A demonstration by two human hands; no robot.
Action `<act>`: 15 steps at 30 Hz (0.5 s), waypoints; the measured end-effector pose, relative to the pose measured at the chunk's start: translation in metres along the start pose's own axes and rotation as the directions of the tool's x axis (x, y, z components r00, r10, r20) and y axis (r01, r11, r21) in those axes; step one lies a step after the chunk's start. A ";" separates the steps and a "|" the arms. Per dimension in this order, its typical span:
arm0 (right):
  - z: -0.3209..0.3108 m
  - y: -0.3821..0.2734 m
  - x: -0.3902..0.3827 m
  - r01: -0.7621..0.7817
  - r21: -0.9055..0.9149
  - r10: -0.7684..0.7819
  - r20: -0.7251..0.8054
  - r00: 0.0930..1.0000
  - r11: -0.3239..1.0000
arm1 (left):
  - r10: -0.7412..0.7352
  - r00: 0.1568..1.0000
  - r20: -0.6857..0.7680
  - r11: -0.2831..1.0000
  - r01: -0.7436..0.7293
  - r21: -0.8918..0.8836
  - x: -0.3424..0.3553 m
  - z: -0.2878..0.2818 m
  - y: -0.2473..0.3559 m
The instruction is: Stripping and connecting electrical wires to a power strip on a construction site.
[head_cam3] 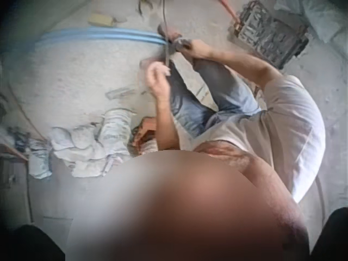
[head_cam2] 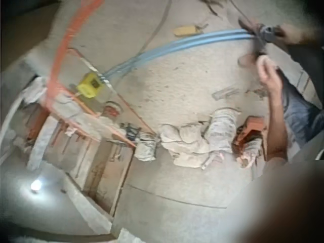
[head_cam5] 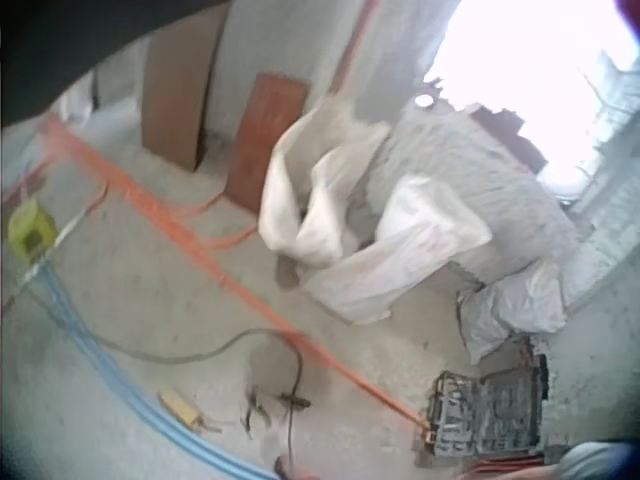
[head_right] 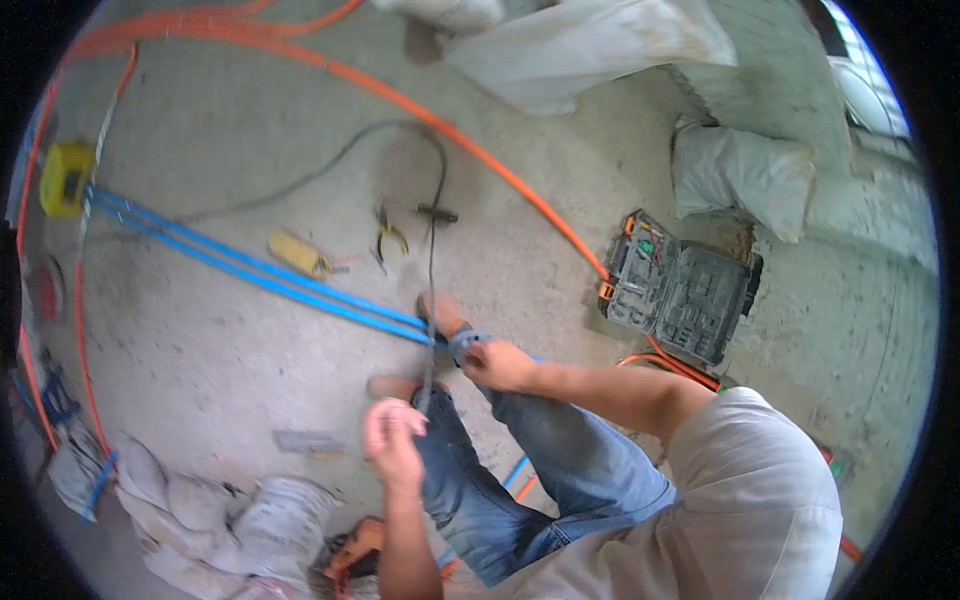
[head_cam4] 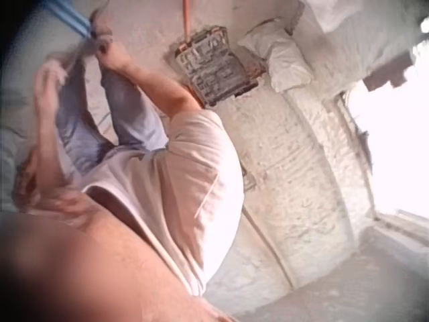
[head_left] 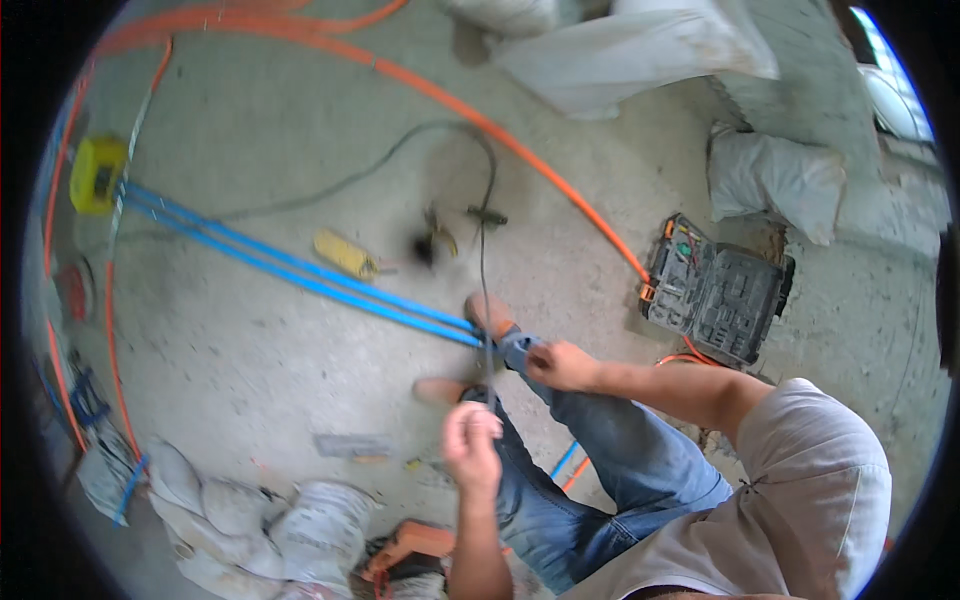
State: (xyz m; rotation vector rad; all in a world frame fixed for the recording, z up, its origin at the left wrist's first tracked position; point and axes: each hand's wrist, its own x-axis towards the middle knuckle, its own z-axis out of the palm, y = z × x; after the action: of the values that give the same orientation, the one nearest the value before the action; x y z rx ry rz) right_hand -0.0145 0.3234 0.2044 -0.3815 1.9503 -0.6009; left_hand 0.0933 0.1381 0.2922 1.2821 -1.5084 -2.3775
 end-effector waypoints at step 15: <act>-0.193 0.060 -0.242 -0.111 0.462 0.177 -0.103 0.979 0.880 | -0.188 0.964 0.186 0.713 0.004 0.701 -0.078 0.214 0.089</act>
State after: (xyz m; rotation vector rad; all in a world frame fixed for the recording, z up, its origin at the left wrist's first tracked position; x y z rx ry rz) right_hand -0.0833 0.5427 0.4197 0.1059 1.8766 -0.9804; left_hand -0.0295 0.2823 0.4470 1.1893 -2.6629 -2.1333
